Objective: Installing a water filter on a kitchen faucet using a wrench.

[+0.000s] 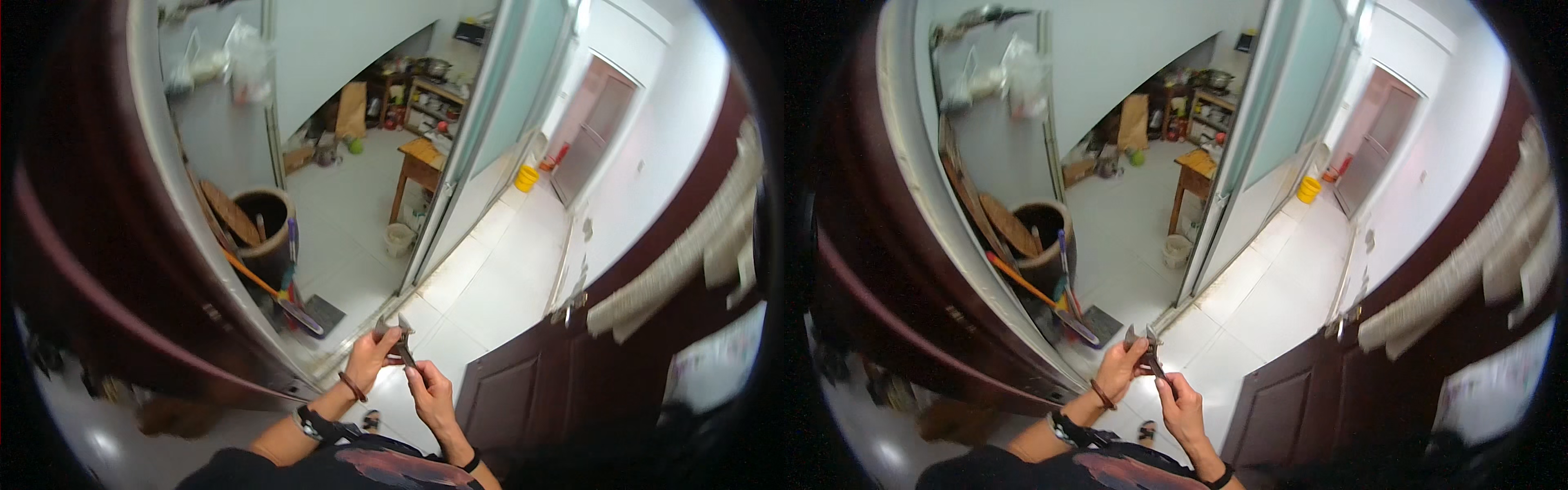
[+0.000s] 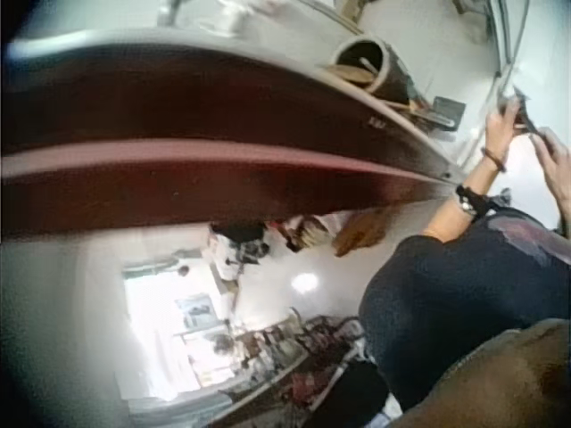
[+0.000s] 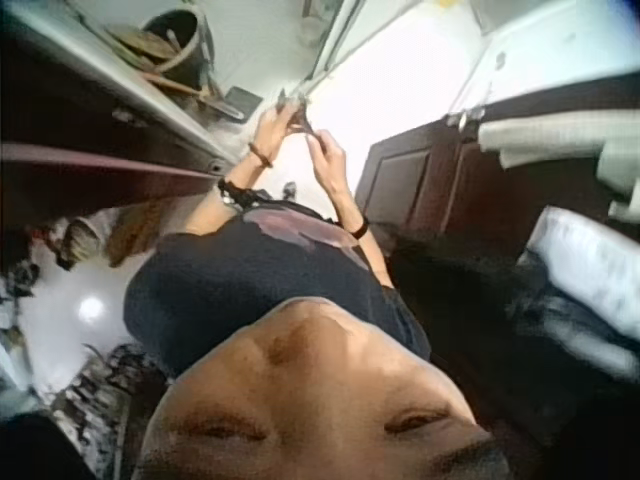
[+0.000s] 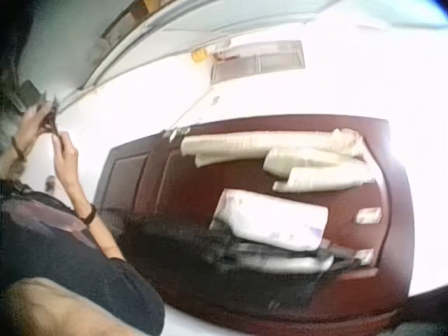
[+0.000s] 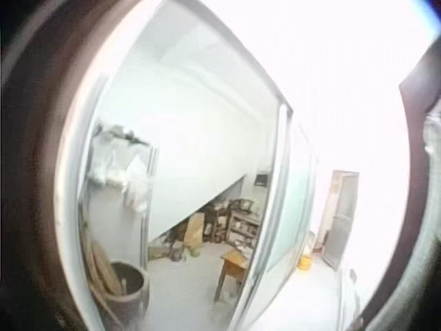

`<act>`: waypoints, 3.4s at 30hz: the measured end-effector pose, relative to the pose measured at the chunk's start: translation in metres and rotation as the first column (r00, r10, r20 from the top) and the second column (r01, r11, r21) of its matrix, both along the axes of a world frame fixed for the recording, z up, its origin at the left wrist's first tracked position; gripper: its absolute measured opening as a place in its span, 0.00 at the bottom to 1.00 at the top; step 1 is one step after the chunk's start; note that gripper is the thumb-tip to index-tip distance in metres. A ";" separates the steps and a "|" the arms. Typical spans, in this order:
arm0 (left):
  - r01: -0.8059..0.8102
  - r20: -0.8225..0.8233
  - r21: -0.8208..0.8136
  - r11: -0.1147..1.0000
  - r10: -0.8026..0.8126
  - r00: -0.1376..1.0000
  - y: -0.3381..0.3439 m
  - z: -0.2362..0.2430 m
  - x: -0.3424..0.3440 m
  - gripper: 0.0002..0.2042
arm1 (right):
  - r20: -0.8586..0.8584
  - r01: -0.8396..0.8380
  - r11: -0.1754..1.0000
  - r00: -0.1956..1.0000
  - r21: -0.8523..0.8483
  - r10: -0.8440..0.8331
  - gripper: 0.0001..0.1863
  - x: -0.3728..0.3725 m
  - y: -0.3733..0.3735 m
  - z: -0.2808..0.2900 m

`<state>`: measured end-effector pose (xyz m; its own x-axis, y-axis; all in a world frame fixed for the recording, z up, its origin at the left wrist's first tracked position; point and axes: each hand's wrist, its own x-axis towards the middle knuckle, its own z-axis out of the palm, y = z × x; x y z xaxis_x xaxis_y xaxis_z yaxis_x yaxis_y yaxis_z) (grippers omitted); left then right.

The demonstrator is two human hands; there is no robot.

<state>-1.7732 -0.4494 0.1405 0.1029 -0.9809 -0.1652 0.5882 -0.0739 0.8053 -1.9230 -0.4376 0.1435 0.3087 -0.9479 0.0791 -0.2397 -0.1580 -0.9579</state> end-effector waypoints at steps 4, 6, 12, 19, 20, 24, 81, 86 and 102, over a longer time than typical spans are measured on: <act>-0.101 0.075 -0.064 0.993 0.105 0.992 -0.088 -0.003 -0.016 0.14 | 0.018 0.030 0.998 0.999 0.058 -0.031 0.07 -0.004 -0.085 0.001; -0.159 -0.001 -0.045 0.986 0.159 0.987 -0.135 -0.004 -0.015 0.12 | 0.054 -0.033 0.990 0.998 0.137 0.026 0.07 -0.001 -0.137 0.002; -0.385 0.274 -0.060 0.921 0.386 0.881 -0.262 -0.020 0.031 0.10 | -0.044 -0.204 0.978 0.978 -0.038 0.202 0.09 0.041 -0.297 -0.001; -0.528 0.204 -0.112 0.842 0.540 0.817 -0.388 0.030 0.073 0.06 | 0.277 -0.534 0.807 0.839 0.252 0.468 0.09 0.104 -0.439 0.008; -0.544 0.209 -0.118 0.831 0.556 0.804 -0.402 0.026 0.087 0.06 | 0.311 -0.566 0.770 0.819 0.295 0.483 0.09 0.117 -0.454 0.009; -0.519 0.198 -0.071 0.852 0.522 0.830 -0.478 0.013 0.136 0.06 | 0.366 -0.554 0.780 0.818 0.291 0.444 0.09 0.169 -0.529 -0.010; 0.340 0.118 -0.088 0.936 -0.329 0.937 -1.663 0.063 0.612 0.14 | 0.263 0.402 0.913 0.875 0.075 -0.407 0.09 0.673 -1.610 0.028; 0.572 0.075 -0.063 0.818 -0.568 0.820 -1.737 0.059 0.560 0.12 | 0.247 0.596 0.786 0.747 0.163 -0.617 0.09 0.637 -1.670 0.010; 0.591 0.200 -0.088 0.802 -0.567 0.799 -2.035 0.052 0.370 0.11 | 0.306 0.594 0.788 0.729 0.163 -0.613 0.08 0.445 -1.969 0.018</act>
<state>-1.4036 -2.4842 0.1922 -0.4795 -0.8758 -0.0544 0.3368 -0.2410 0.9102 -1.4782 -2.4067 0.1615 -0.3652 -0.9308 0.0143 0.0580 -0.0381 -0.9976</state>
